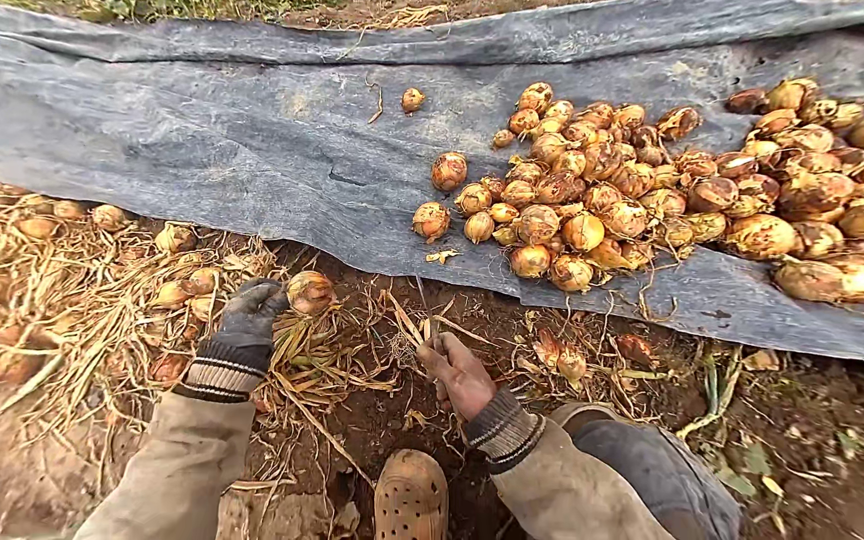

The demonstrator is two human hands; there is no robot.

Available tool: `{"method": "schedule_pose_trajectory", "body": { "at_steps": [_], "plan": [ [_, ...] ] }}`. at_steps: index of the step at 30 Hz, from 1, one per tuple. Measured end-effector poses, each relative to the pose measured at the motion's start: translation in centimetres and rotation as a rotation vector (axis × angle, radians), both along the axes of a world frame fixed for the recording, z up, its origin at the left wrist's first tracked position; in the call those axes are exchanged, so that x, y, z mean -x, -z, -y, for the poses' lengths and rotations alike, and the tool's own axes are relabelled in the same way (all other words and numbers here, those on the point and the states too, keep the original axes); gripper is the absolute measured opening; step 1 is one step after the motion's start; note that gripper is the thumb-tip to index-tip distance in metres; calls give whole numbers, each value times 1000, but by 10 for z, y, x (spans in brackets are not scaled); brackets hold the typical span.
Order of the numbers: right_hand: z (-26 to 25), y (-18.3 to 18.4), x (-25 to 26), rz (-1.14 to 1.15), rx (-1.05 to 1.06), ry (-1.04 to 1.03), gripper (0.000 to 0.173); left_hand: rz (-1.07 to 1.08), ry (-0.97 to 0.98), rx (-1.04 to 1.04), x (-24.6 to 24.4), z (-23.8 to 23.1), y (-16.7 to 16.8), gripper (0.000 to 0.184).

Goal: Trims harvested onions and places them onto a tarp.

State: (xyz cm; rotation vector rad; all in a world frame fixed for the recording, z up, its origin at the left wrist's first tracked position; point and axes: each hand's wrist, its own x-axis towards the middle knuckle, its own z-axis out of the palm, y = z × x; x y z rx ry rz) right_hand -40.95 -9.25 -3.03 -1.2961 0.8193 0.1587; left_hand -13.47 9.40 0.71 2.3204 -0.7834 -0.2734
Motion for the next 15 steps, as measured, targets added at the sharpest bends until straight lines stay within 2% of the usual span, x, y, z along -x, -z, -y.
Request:
{"method": "schedule_pose_trajectory", "body": {
  "at_steps": [2, 5, 8, 10, 12, 13, 15],
  "plan": [
    [-9, -4, 2, 66, 77, -79, 52, -136, -54, 188, 54, -3, -11, 15],
    [-22, -14, 8, 242, 148, -140, 69, -241, 10, 335, 112, -10, -10, 12],
    [-34, -19, 15, 459, 168, -67, 81, -389, 100, 415, 146, -17, -12, 13],
    [-41, -18, 18, 513, 160, 41, 76, -463, 182, 409, 155, -19, -16, 21],
    [-45, -17, 20, 474, 171, 119, 68, -480, 248, 376, 157, -21, -19, 31],
    [-46, -17, 20, 445, 169, 129, 66, -435, 262, 363, 158, -22, -20, 37],
    [-46, -19, 19, 389, 128, 140, 63, -277, 237, 350, 156, -20, -20, 38]
  ]
}}
